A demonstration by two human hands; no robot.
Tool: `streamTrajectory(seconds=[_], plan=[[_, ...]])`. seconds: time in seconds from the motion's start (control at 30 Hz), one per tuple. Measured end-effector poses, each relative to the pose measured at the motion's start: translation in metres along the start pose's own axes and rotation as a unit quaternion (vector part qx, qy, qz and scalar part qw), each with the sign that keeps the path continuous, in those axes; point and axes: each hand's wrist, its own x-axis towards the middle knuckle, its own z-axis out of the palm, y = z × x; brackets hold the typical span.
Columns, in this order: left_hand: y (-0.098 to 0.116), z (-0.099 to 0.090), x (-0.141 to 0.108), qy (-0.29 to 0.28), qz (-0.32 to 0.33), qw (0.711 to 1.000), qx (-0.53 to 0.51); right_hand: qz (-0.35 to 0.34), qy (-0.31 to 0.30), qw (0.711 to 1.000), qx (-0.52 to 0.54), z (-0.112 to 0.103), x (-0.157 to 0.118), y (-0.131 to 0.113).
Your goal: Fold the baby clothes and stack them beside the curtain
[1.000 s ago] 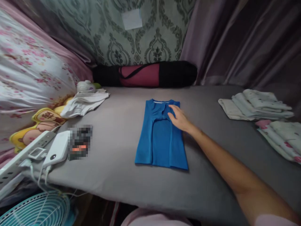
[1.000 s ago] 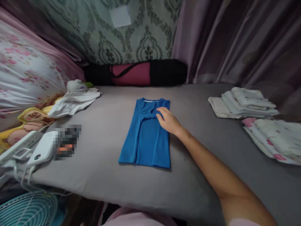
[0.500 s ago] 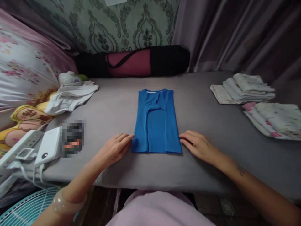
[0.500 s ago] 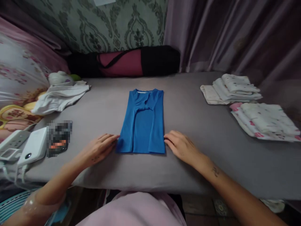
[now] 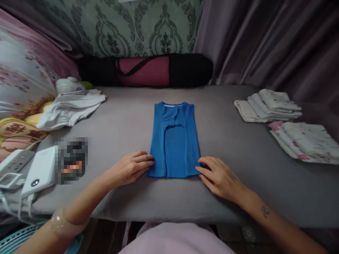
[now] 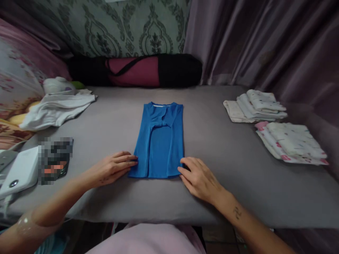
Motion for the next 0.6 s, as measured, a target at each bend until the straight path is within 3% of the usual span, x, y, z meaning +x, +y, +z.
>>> streamTrajectory(seconds=[0.17, 0.3, 0.47, 0.6], plan=[[-0.004, 0.005, 0.003, 0.03, -0.014, 0.999, -0.025, -0.045, 0.011, 0.998, 0.047, 0.001, 0.011, 0.005], [-0.005, 0.001, 0.014, 0.041, -0.029, 0.987, -0.15, -0.009, 0.014, 0.992, 0.127, -0.005, 0.027, 0.014], [-0.012, -0.007, 0.029, 0.088, -0.143, 0.93, -0.326, 0.123, 0.003, 0.973, 0.194, -0.018, 0.053, 0.029], [-0.031, -0.005, 0.05, 0.192, -0.226, 0.867, -0.401, 0.181, 0.034, 0.952, 0.246, -0.02, 0.082, 0.052]])
